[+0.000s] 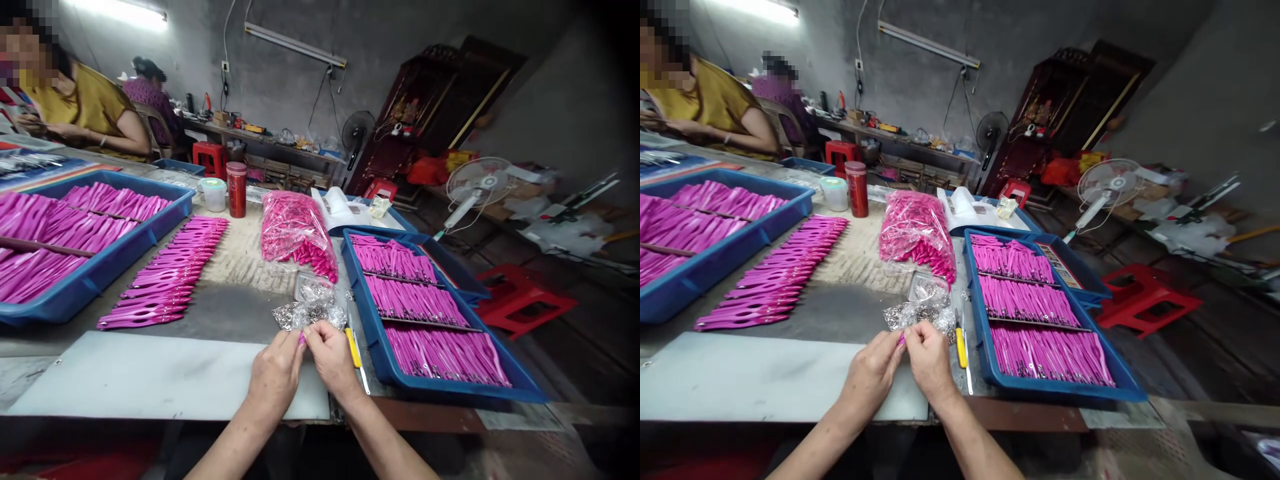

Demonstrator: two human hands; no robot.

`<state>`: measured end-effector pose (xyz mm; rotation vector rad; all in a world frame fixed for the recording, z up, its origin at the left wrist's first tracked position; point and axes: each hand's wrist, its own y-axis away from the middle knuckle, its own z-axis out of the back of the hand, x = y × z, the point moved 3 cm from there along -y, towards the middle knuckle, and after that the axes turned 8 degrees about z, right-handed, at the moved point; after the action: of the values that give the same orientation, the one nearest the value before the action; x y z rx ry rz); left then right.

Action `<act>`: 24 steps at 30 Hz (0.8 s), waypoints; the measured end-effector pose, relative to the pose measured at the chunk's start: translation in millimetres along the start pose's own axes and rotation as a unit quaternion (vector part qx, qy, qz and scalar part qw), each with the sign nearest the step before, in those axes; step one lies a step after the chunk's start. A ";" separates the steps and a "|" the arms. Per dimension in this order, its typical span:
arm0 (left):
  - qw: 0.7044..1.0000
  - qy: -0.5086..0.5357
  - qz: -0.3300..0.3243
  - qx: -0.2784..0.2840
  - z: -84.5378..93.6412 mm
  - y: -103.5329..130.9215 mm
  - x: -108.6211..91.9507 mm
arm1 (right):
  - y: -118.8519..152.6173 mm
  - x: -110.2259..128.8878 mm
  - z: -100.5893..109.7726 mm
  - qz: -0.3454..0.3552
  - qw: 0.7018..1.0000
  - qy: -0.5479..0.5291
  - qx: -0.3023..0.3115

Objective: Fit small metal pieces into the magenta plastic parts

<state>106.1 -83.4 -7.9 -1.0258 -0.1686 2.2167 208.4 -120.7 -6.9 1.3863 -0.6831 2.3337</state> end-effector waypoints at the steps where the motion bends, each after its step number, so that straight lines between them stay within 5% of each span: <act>1: 1.000 -0.024 -0.017 -0.008 0.6 -0.9 1.6 | -0.7 0.0 -0.7 0.000 1.000 0.005 0.002; 7: 0.993 -0.095 -0.067 -0.033 3.4 -6.1 17.1 | -22.2 17.5 7.0 0.038 0.986 0.130 0.095; 13: 0.993 -0.081 -0.073 -0.051 1.8 -6.6 22.0 | -103.5 40.9 19.5 0.115 0.917 0.379 0.055; 19: 0.990 -0.064 -0.092 -0.086 2.6 -6.9 22.2 | -183.0 5.9 -8.5 0.095 0.877 0.454 0.121; 24: 0.991 -0.036 -0.088 -0.098 3.8 -8.2 24.2 | -199.1 -23.9 -19.8 0.124 0.834 0.495 0.211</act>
<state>96.6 -61.3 -17.4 -0.9934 -0.4982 2.1070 307.7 53.8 9.5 0.0199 -0.0104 3.0287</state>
